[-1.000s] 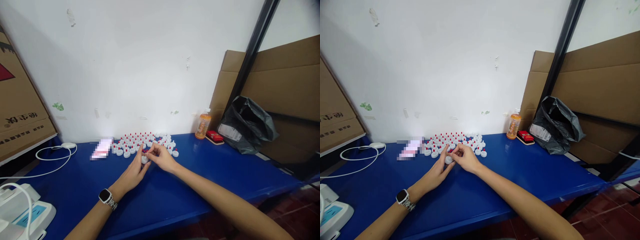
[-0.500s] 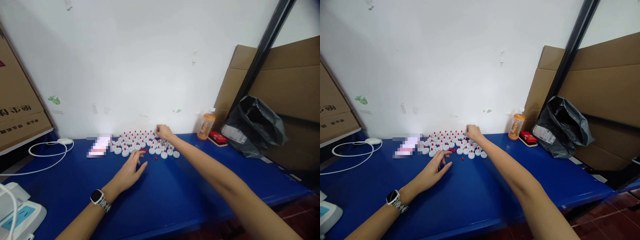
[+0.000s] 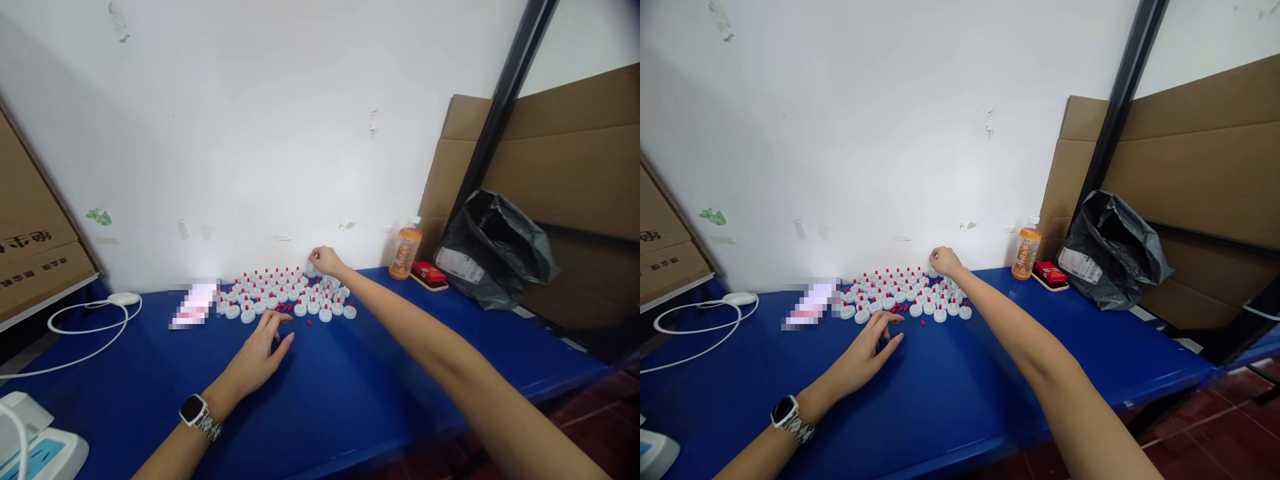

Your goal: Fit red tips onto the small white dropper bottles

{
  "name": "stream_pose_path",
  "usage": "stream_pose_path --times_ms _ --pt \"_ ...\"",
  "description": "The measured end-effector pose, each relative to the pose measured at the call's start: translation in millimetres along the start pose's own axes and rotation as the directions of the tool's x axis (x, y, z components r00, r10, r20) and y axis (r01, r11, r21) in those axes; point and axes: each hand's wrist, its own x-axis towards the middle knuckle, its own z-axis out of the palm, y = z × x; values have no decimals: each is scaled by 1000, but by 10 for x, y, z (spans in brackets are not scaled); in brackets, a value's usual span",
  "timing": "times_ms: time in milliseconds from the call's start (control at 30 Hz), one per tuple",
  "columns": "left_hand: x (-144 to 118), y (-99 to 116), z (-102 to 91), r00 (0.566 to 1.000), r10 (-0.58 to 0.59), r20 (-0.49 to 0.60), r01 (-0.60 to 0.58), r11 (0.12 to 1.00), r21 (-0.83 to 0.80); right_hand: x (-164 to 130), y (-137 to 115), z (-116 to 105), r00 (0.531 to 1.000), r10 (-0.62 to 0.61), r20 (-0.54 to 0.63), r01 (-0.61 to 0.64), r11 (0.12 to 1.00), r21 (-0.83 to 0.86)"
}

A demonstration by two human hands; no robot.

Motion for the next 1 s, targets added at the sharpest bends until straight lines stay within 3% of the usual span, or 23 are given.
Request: stream_pose_path --times_ms 167,300,433,567,667,800,867,1000 --pt "23 -18 9 1000 -9 -6 9 1000 7 -21 96 17 998 61 5 -61 994 -86" --pt "22 -35 2 999 -5 -38 6 1000 22 -55 9 93 998 65 -16 -66 994 -91" --pt "37 -72 -24 996 -10 -94 14 999 33 -210 -118 18 995 35 -94 -39 999 -35" --pt "62 -75 -57 984 -11 -178 17 999 30 -704 -331 -96 975 -66 -212 99 984 149" --pt "62 -41 -47 975 -13 -223 20 999 30 -1194 -571 -85 958 -197 -209 266 883 386" --pt "40 -2 15 994 41 -98 -43 999 -11 -1611 -751 19 944 -290 -157 330 802 497" --pt "26 6 42 998 53 -18 -53 998 -14 -1679 -717 53 947 -274 -169 321 850 417" --pt "-1 32 49 999 14 44 -15 1000 17 -1691 -554 64 932 -341 -123 343 939 -9"
